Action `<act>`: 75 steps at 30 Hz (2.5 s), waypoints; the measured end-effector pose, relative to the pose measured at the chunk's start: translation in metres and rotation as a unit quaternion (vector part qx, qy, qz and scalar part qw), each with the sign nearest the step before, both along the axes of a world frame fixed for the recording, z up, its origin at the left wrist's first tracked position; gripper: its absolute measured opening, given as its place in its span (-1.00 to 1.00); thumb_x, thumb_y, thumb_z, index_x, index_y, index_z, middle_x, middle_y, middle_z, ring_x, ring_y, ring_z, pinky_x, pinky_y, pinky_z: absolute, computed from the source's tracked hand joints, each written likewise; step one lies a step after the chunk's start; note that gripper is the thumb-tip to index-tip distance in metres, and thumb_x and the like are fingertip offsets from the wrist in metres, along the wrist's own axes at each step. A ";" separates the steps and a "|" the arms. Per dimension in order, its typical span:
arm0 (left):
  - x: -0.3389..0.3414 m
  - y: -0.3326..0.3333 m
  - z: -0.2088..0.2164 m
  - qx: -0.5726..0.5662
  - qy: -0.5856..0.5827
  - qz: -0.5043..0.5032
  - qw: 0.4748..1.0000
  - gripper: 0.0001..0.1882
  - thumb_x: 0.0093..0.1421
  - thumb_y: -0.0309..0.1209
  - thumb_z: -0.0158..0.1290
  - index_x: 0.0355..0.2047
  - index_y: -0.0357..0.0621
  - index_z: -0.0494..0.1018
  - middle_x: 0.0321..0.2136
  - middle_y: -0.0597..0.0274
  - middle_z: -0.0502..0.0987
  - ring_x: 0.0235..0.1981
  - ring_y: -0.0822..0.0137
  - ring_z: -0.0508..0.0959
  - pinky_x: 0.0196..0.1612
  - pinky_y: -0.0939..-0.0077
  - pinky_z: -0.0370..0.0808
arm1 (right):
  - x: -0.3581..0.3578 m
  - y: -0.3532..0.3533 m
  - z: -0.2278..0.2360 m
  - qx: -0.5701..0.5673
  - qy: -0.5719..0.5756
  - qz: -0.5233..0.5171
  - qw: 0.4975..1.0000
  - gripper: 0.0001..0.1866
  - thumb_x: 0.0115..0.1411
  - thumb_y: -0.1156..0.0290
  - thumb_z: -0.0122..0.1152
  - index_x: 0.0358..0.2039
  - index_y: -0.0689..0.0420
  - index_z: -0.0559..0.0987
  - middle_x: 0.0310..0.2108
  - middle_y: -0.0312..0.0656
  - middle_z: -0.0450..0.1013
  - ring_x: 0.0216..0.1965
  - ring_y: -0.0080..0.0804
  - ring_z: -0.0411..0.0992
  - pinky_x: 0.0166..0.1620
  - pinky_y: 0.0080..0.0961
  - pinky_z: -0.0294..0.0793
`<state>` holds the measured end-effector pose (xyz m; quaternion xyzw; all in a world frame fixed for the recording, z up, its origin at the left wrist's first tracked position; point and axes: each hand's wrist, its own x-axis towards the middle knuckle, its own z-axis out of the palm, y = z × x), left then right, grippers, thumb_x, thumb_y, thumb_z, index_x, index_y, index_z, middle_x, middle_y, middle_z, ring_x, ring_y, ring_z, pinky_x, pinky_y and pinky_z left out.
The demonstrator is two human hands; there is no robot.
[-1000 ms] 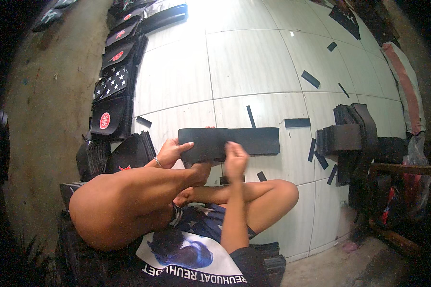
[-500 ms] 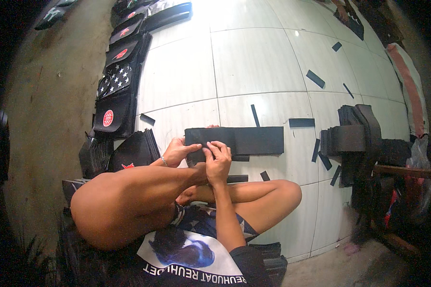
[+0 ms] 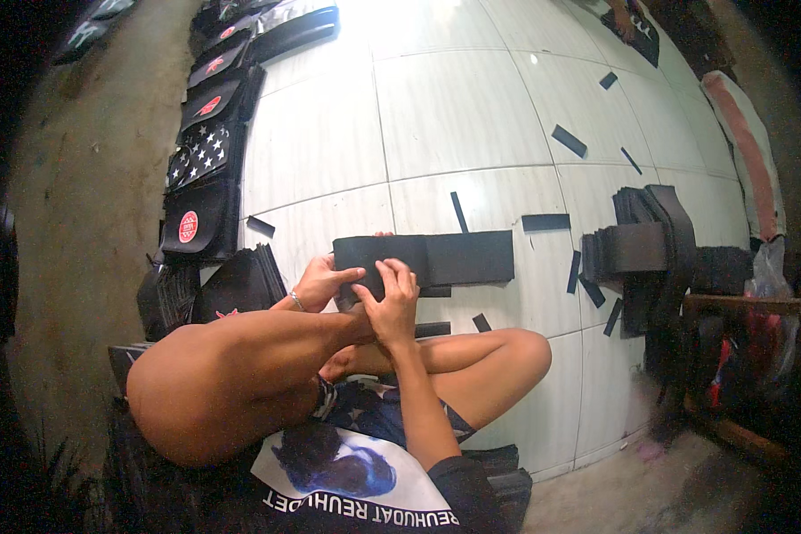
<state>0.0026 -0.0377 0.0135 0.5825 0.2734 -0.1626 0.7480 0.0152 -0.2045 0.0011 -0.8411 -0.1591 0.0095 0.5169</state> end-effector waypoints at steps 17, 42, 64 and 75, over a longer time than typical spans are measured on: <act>0.000 -0.001 0.015 0.078 -0.013 -0.004 0.997 -0.67 0.04 -0.53 0.24 -0.18 -0.42 0.48 -0.29 0.12 0.58 -0.32 0.39 0.57 -0.25 0.51 0.54 | 0.014 -0.010 -0.022 0.177 0.126 -0.048 0.975 -0.87 0.16 0.49 0.20 -0.34 0.27 0.63 -0.33 -0.14 0.52 -0.31 -0.33 0.49 -0.20 -0.44 0.46; -0.011 0.006 0.017 0.080 -0.029 0.042 0.996 -0.67 0.05 -0.51 0.24 -0.18 -0.41 0.48 -0.29 0.14 0.58 -0.31 0.39 0.56 -0.22 0.50 0.53 | 0.037 -0.044 0.002 0.098 0.002 -0.370 0.924 -0.73 0.24 0.39 0.14 -0.10 0.24 0.45 -0.14 -0.10 0.41 -0.14 -0.32 0.37 -0.04 -0.43 0.34; -0.001 -0.001 0.002 0.038 -0.020 -0.009 0.999 -0.71 0.12 -0.52 0.20 -0.14 -0.33 0.49 -0.26 0.21 0.58 -0.28 0.46 0.54 -0.22 0.54 0.52 | 0.003 0.003 0.003 0.070 0.012 -0.059 0.996 -0.83 0.03 0.41 0.33 -0.35 0.18 0.64 -0.25 -0.14 0.50 -0.18 -0.17 0.41 -0.08 -0.33 0.41; 0.001 0.001 -0.004 0.077 -0.007 -0.052 0.996 -0.70 0.11 -0.46 0.23 -0.18 -0.34 0.50 -0.31 0.18 0.58 -0.35 0.44 0.54 -0.29 0.53 0.51 | 0.006 -0.006 -0.013 0.085 0.036 -0.042 0.995 -0.83 0.07 0.44 0.29 -0.32 0.21 0.64 -0.24 -0.12 0.51 -0.20 -0.21 0.43 -0.08 -0.36 0.42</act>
